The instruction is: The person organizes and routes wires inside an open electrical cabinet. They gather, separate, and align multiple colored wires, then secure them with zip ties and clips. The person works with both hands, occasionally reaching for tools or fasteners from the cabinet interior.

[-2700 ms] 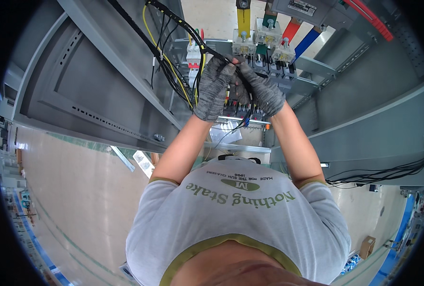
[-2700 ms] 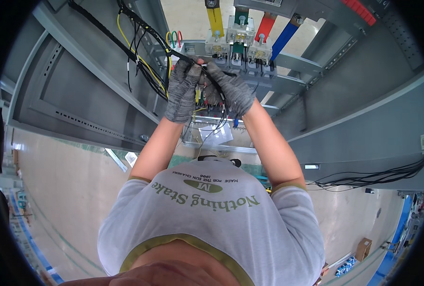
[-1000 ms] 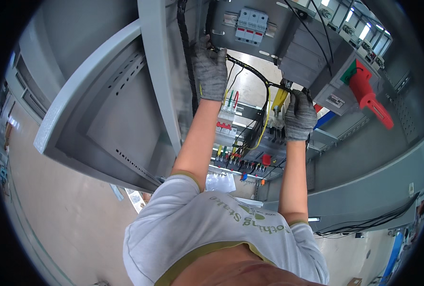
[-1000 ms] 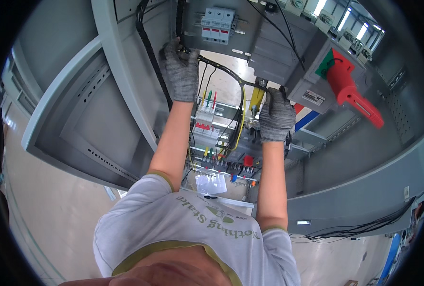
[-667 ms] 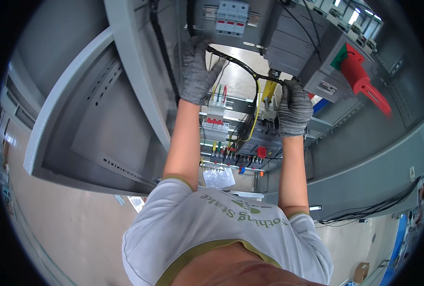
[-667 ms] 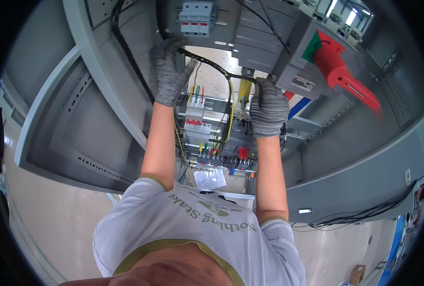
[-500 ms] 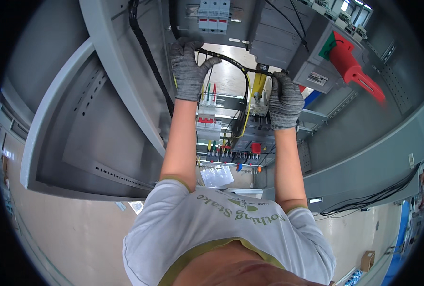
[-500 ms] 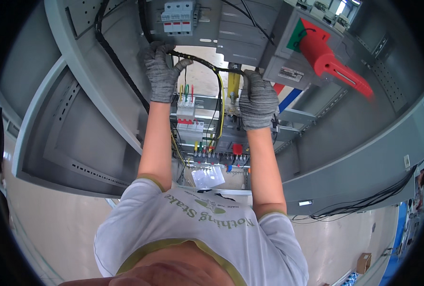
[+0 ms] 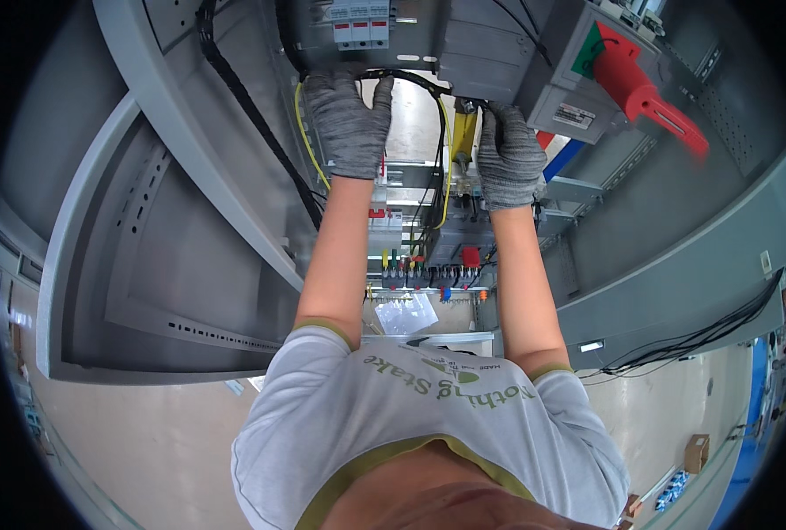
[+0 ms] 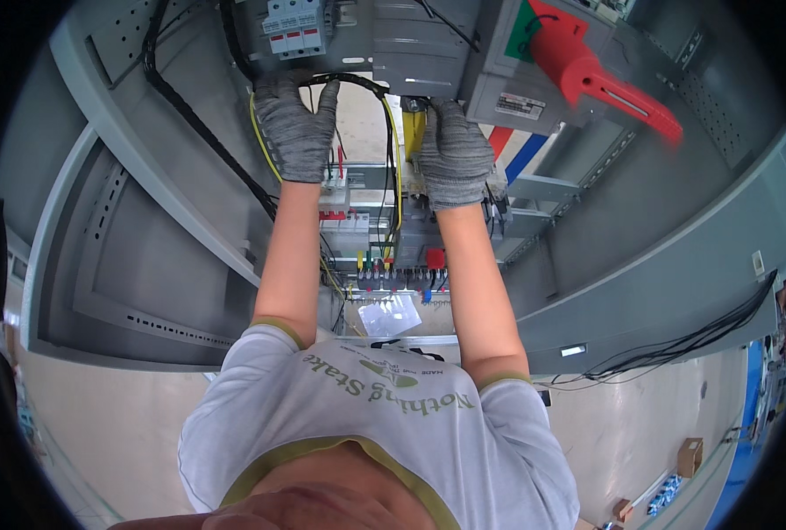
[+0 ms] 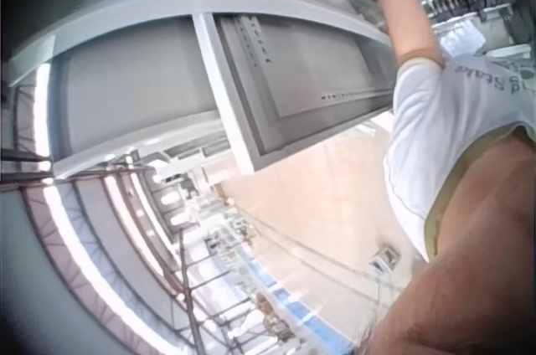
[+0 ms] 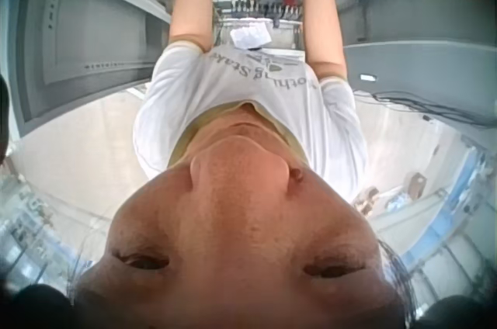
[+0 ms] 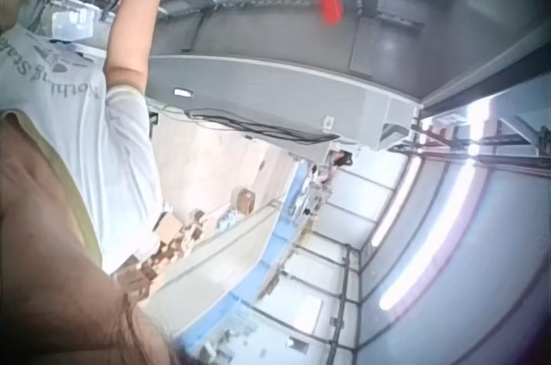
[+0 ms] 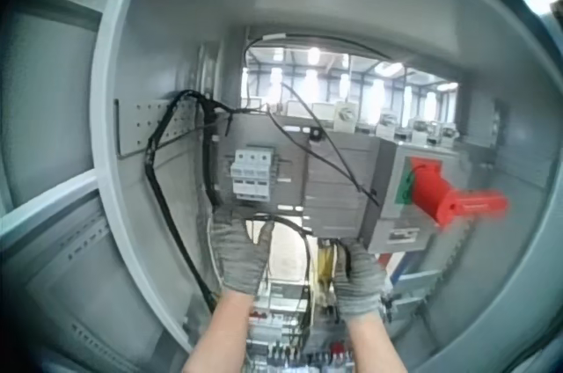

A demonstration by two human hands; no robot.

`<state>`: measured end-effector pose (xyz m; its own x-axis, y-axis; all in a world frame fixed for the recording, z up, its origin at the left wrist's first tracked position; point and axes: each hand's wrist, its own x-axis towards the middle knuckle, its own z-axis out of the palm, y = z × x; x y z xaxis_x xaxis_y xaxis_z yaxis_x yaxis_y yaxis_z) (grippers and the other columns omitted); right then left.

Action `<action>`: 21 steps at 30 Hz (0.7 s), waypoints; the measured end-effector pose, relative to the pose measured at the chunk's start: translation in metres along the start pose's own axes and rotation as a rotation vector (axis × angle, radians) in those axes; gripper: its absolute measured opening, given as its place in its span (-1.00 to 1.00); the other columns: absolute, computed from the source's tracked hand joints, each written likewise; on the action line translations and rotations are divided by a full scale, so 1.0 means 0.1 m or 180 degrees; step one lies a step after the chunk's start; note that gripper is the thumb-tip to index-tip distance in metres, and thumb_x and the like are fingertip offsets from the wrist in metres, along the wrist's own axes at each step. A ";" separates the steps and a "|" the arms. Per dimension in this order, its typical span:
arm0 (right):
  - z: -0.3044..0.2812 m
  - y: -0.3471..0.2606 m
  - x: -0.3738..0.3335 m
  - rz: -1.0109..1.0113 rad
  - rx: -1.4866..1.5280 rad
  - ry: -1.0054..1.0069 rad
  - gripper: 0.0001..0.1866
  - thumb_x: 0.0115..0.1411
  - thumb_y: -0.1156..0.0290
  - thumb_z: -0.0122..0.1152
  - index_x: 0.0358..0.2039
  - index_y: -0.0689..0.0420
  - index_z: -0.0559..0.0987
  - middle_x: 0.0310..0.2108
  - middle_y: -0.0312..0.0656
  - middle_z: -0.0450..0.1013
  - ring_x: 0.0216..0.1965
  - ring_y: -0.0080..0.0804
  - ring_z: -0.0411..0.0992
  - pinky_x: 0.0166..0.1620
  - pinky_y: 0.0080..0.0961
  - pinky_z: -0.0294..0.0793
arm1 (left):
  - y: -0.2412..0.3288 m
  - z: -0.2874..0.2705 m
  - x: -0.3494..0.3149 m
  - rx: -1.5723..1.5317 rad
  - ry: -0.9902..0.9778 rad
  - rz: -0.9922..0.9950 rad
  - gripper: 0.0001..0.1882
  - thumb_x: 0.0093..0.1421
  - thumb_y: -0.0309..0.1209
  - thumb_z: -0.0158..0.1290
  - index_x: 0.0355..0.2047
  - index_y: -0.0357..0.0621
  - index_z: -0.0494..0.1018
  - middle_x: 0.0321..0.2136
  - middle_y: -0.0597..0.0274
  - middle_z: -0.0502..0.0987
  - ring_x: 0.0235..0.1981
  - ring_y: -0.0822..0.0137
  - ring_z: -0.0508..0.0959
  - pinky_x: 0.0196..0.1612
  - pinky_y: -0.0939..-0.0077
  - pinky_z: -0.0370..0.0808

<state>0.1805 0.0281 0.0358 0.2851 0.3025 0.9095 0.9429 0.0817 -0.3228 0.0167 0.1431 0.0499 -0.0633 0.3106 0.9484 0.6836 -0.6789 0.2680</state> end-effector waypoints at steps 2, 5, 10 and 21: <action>0.00 0.01 0.00 -0.0016 0.0107 -0.0037 -0.81 0.17 0.35 0.06 -0.25 0.07 0.56 -0.38 -0.04 0.52 -0.35 -0.09 0.51 -0.27 -0.30 0.49 | 0.09 0.20 -0.13 -0.0776 -0.0129 -0.0105 -0.67 -0.01 -0.36 0.21 -0.23 -0.18 0.42 -0.29 0.07 0.40 -0.30 0.17 0.43 -0.16 0.30 0.39; -0.12 -0.06 0.03 0.0022 0.0348 -0.0116 -0.83 0.15 0.40 0.09 -0.28 0.14 0.57 -0.38 -0.02 0.52 -0.33 -0.10 0.51 -0.25 -0.34 0.47 | 0.22 0.17 -0.18 -0.1247 0.0048 -0.0399 -0.68 -0.01 -0.42 0.20 -0.23 -0.19 0.42 -0.32 0.12 0.36 -0.38 0.29 0.41 -0.29 0.39 0.40; -0.56 -0.10 0.03 0.1084 0.1460 -0.1460 -0.82 0.12 0.42 0.14 -0.30 0.23 0.57 -0.47 -0.08 0.51 -0.44 -0.36 0.49 -0.32 -0.49 0.44 | 0.61 -0.32 -0.82 -0.3648 -0.1419 -0.1969 -0.76 0.19 -0.35 0.06 -0.17 -0.18 0.42 -0.30 0.28 0.43 -0.33 0.46 0.44 -0.22 0.57 0.43; -0.80 0.22 -0.14 0.1437 0.2278 -0.2968 -0.76 0.15 0.38 0.14 -0.21 0.22 0.57 -0.47 -0.24 0.53 -0.48 -0.59 0.45 -0.31 -0.61 0.47 | 1.11 -0.49 -1.05 -0.4090 -0.2203 -0.2914 -0.71 0.26 -0.22 -0.02 -0.19 -0.20 0.45 -0.38 0.31 0.51 -0.32 0.50 0.50 -0.30 0.66 0.47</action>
<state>0.2107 -0.0504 0.0368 0.0524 0.9681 0.2450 0.4058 0.2035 -0.8910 0.0639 0.0024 -0.0117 0.4664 0.8421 0.2709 -0.3890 -0.0798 0.9178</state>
